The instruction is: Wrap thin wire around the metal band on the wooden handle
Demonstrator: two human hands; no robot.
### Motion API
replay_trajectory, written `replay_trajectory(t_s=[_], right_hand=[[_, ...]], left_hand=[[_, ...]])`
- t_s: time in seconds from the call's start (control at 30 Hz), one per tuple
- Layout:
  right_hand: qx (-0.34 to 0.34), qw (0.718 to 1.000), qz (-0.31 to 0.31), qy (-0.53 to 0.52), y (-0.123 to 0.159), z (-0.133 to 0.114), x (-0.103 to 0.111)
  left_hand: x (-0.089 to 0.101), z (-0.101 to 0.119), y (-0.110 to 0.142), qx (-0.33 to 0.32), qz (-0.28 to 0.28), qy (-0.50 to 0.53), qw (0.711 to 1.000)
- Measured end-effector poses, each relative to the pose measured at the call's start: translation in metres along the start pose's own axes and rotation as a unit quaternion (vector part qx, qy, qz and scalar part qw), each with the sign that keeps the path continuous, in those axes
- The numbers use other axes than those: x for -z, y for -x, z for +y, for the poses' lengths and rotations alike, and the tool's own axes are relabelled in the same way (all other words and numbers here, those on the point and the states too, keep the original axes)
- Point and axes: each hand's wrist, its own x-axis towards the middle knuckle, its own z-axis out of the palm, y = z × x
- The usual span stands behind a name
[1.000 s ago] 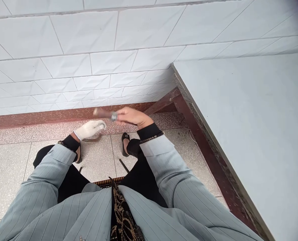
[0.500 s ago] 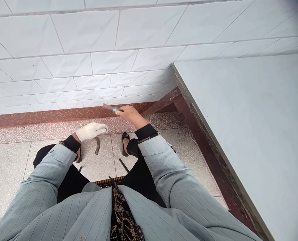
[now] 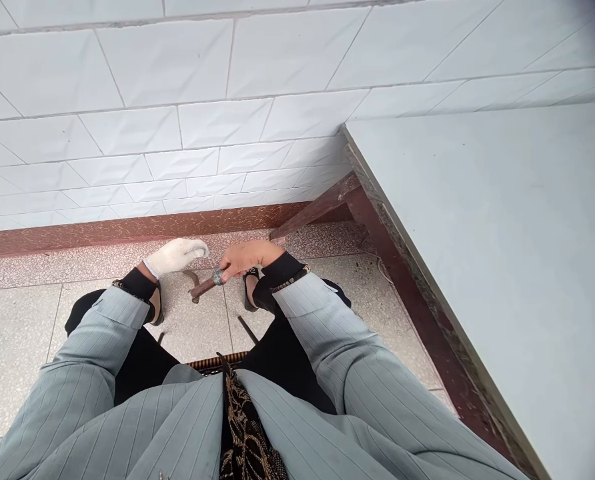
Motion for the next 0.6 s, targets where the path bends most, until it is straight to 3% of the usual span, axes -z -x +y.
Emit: replay_trajectory(t_s=[0.1, 0.13, 0.2, 0.33, 0.4, 0.43, 0.5, 0.6], right_hand=[[0.084, 0.995, -0.015, -0.057, 0.013, 0.003, 0.004], [0.115, 0.990, 0.004, -0.084, 0.018, 0.006, 0.007], [0.170, 0.968, 0.098, -0.155, 0.028, 0.014, 0.012], [0.198, 0.843, 0.347, -0.361, 0.033, 0.031, 0.021], [0.176, 0.794, 0.415, -0.409, 0.029, 0.036, 0.024], [0.156, 0.783, 0.437, -0.415, 0.026, 0.038, 0.025], [0.099, 0.783, 0.473, -0.392, 0.019, 0.040, 0.027], [-0.021, 0.825, 0.492, -0.276, 0.009, 0.042, 0.029]], left_hand=[[0.000, 0.002, 0.000, 0.006, 0.001, 0.025, 1.000], [0.000, 0.003, 0.001, 0.008, 0.005, 0.039, 0.999], [-0.002, 0.004, 0.001, 0.018, 0.018, 0.074, 0.997], [-0.006, 0.006, 0.002, 0.033, 0.008, 0.105, 0.994], [-0.007, 0.008, 0.001, 0.024, -0.010, 0.085, 0.996], [-0.007, 0.008, 0.000, 0.018, -0.017, 0.074, 0.997], [-0.007, 0.010, 0.000, 0.005, -0.022, 0.062, 0.998], [-0.005, 0.011, 0.000, -0.024, -0.016, 0.049, 0.998]])
